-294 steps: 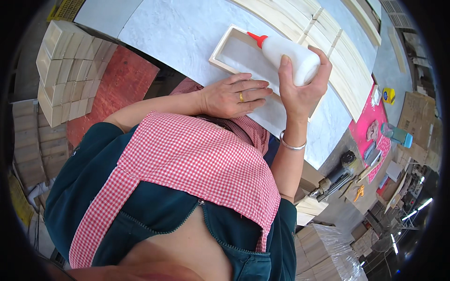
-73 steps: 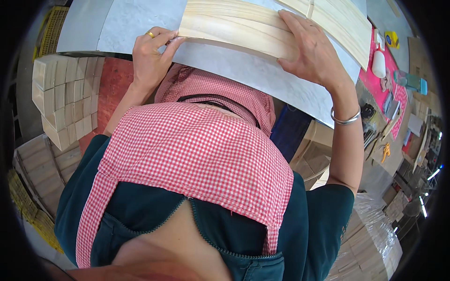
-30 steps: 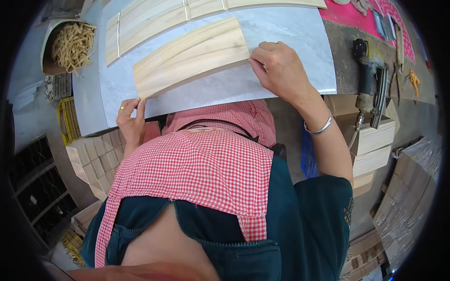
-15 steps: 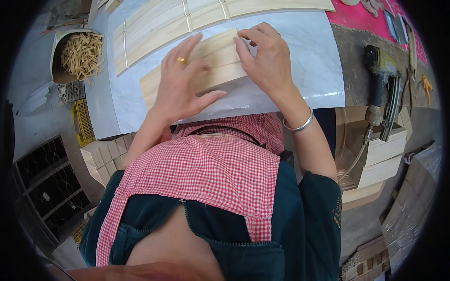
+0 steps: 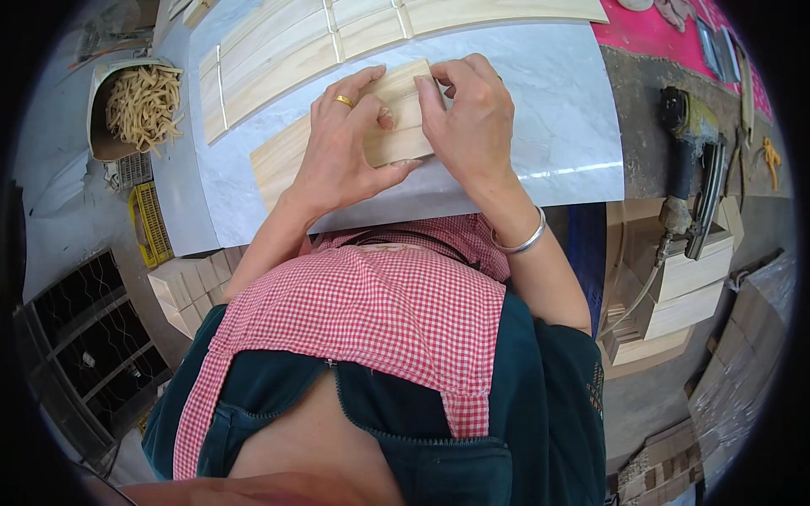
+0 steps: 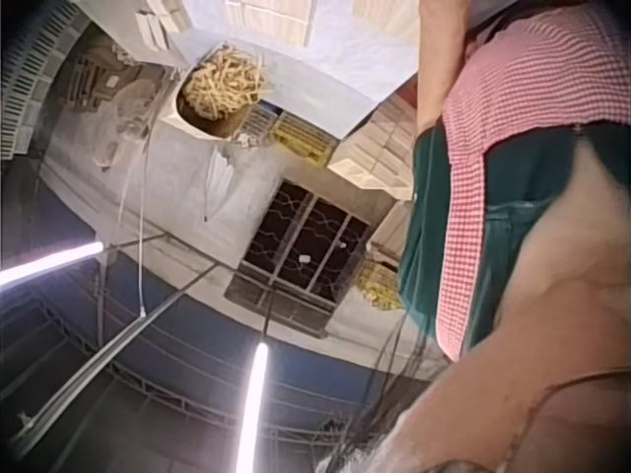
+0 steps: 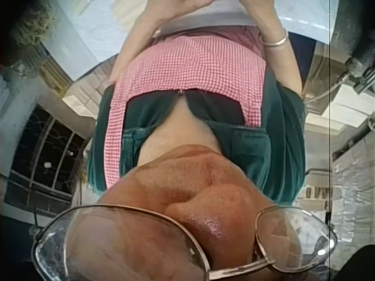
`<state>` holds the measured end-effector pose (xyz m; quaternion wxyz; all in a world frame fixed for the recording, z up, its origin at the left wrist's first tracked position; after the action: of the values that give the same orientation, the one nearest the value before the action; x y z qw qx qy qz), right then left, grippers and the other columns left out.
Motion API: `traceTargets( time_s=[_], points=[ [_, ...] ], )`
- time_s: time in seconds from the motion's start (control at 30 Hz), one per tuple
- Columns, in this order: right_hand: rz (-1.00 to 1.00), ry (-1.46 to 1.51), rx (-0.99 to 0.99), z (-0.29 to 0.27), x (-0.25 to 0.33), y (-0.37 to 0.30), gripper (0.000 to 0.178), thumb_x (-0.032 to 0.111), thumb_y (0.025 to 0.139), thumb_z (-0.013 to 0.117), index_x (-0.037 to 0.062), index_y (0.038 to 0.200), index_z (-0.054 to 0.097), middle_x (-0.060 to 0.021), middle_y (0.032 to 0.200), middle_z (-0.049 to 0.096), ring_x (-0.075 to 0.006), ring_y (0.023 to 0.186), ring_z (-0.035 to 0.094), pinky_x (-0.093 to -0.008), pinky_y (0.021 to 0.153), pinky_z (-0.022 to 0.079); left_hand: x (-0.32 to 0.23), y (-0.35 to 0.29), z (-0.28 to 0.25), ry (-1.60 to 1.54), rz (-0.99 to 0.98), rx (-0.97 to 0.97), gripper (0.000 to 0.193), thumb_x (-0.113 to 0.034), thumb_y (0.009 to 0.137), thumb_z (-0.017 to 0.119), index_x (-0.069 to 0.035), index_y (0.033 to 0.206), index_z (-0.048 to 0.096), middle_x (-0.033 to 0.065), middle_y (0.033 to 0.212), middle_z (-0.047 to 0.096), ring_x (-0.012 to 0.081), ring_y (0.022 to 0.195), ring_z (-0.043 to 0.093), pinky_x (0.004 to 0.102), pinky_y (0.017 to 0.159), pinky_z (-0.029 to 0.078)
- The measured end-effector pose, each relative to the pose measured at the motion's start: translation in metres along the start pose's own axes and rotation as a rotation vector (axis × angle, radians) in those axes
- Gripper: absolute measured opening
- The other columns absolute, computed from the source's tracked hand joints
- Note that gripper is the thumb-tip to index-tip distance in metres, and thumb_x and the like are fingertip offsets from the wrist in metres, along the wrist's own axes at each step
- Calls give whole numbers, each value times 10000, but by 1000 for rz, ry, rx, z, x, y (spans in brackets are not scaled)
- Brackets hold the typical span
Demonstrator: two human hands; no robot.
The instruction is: Assembling wooden boxes using glue and a pneumatic staple gun at a factory workstation.
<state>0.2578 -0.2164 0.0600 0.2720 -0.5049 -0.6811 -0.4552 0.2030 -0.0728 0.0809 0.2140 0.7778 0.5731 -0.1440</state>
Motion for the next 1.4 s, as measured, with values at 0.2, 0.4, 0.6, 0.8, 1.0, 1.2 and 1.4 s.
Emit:
traceTargets(
  time_s=[0.2, 0.4, 0.6, 0.8, 1.0, 1.2, 1.4],
  points=[
    [41, 42, -10, 2, -2, -1, 66, 20, 825, 728, -4, 887, 721, -53, 803, 635, -145, 643, 548, -263, 607, 479, 3, 2, 3, -56, 12, -3, 445, -265, 579, 874, -89, 850, 570, 216, 1408, 501, 389, 1287, 429, 500, 1074, 301],
    [78, 65, -6, 3, -4, -2, 66, 19, 825, 717, -5, 885, 704, -61, 816, 638, -155, 649, 560, -272, 615, 485, 3, 2, 3, -84, 10, -48, 458, -207, 551, 898, -105, 785, 518, 170, 1423, 498, 348, 1261, 457, 457, 1061, 361],
    [9, 76, 57, -18, -2, -11, 80, 22, 823, 702, -1, 900, 706, -77, 823, 639, -180, 648, 586, -296, 627, 498, 7, 1, 5, -95, 12, -60, 422, -235, 545, 876, -106, 751, 531, 181, 1395, 521, 360, 1242, 456, 459, 1042, 354],
    [-46, 3, 211, -45, -2, -45, 138, -27, 827, 706, -5, 962, 724, -62, 834, 670, -159, 693, 586, -276, 625, 475, 7, 2, 3, -42, 33, -74, 427, -229, 549, 879, -103, 737, 516, 164, 1396, 526, 350, 1237, 458, 435, 1038, 375],
    [-135, -88, 200, -40, 5, -52, 109, -24, 801, 715, 5, 905, 725, -58, 811, 650, -199, 678, 578, -303, 653, 481, 6, 0, 4, -24, 57, -75, 438, -228, 556, 885, -100, 732, 504, 154, 1406, 521, 343, 1237, 458, 424, 1033, 392],
    [-264, -157, 282, -41, 12, -44, 85, -20, 797, 718, 8, 878, 721, -51, 800, 642, -195, 677, 564, -296, 652, 464, 9, 0, 4, -46, 36, -77, 429, -230, 556, 883, -100, 728, 512, 156, 1403, 526, 346, 1232, 461, 428, 1025, 396],
    [-325, -268, 391, -36, 19, -40, 73, -16, 795, 718, 12, 863, 716, -45, 786, 630, -191, 667, 550, -303, 646, 454, 10, 1, 3, -38, 29, -85, 400, -248, 556, 866, -100, 718, 532, 158, 1362, 558, 349, 1201, 473, 429, 1004, 397]
  ],
)
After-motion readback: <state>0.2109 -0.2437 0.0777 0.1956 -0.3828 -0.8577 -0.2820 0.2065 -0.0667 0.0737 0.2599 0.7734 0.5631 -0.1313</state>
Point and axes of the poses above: each hand's wrist, its own y-axis towards the middle knuckle, its own z-axis out of the palm, x = y × z, the point moved 7 cm from there along y, towards the middle knuckle
